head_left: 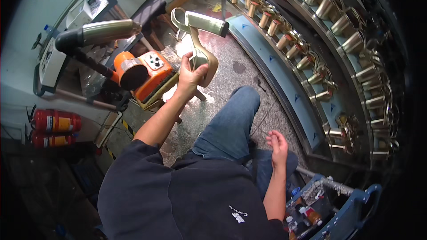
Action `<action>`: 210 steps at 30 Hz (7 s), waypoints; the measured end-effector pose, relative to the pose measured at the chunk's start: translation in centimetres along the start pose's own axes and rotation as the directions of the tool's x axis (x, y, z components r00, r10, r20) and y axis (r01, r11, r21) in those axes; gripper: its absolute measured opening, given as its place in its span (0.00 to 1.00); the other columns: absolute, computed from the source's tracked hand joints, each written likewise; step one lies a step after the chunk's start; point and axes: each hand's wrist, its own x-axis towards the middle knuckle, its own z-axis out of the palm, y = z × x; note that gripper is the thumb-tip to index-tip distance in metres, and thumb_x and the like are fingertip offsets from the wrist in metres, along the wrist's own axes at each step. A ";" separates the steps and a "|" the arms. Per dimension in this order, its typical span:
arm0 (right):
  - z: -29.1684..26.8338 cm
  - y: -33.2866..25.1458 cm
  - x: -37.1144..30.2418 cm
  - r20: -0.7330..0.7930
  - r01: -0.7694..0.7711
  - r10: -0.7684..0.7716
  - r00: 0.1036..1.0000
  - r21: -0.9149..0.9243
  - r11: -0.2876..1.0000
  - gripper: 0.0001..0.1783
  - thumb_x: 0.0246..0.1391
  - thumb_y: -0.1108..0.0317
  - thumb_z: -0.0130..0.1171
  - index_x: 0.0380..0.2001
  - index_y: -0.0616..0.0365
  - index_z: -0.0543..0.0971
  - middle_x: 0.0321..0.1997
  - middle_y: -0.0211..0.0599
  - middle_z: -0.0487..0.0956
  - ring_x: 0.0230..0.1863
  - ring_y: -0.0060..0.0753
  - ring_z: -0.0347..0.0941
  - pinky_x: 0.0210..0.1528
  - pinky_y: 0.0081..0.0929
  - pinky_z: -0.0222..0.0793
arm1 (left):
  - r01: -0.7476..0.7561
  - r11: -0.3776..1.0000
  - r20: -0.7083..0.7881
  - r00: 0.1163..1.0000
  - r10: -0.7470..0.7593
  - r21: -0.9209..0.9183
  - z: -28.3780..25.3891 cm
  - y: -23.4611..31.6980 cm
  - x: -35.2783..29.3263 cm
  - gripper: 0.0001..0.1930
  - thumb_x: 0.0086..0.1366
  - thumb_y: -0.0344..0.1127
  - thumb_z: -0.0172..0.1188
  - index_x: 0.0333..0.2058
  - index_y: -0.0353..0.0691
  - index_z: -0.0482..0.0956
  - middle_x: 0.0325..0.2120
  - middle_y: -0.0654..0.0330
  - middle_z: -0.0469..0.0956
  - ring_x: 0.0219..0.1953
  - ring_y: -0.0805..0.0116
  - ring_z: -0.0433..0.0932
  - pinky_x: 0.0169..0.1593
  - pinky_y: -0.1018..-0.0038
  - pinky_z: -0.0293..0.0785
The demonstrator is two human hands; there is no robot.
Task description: Inspecting and applying components to gold-colored high-heeled shoe heels.
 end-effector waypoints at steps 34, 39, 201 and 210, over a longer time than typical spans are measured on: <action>-1.8 5.3 0.0 0.318 -0.047 0.042 0.947 0.008 0.999 0.49 0.40 0.69 0.80 0.65 0.63 0.66 0.62 0.44 0.76 0.57 0.38 0.76 0.61 0.33 0.71 | 0.800 0.600 0.704 0.417 -0.575 0.016 13.0 -19.8 -15.5 0.30 0.62 0.38 0.74 0.57 0.39 0.67 0.59 0.47 0.76 0.54 0.60 0.81 0.60 0.63 0.77; -1.1 4.8 -1.3 0.268 0.032 -0.005 0.963 -0.095 0.995 0.51 0.38 0.73 0.79 0.66 0.61 0.64 0.62 0.46 0.76 0.58 0.41 0.76 0.60 0.35 0.73 | 0.818 0.575 0.682 0.409 -0.606 0.022 12.7 -18.6 -16.1 0.31 0.57 0.38 0.78 0.54 0.39 0.69 0.58 0.47 0.77 0.52 0.60 0.82 0.59 0.65 0.78; -2.8 13.5 3.0 0.009 -0.081 0.184 0.983 0.918 0.388 0.27 0.67 0.60 0.48 0.66 0.56 0.71 0.64 0.40 0.77 0.63 0.40 0.74 0.68 0.42 0.65 | 0.660 0.750 0.519 0.656 -0.548 -0.041 20.3 -21.1 -12.5 0.52 0.70 0.37 0.67 0.74 0.50 0.30 0.60 0.49 0.67 0.58 0.55 0.76 0.62 0.60 0.74; -3.4 14.2 1.7 -0.027 -0.047 0.153 0.988 0.886 0.461 0.25 0.68 0.60 0.50 0.66 0.53 0.71 0.65 0.40 0.76 0.67 0.42 0.71 0.71 0.46 0.61 | 0.714 0.699 0.493 0.624 -0.606 -0.044 21.5 -20.4 -12.9 0.50 0.68 0.40 0.67 0.71 0.37 0.34 0.56 0.44 0.66 0.54 0.59 0.75 0.57 0.67 0.75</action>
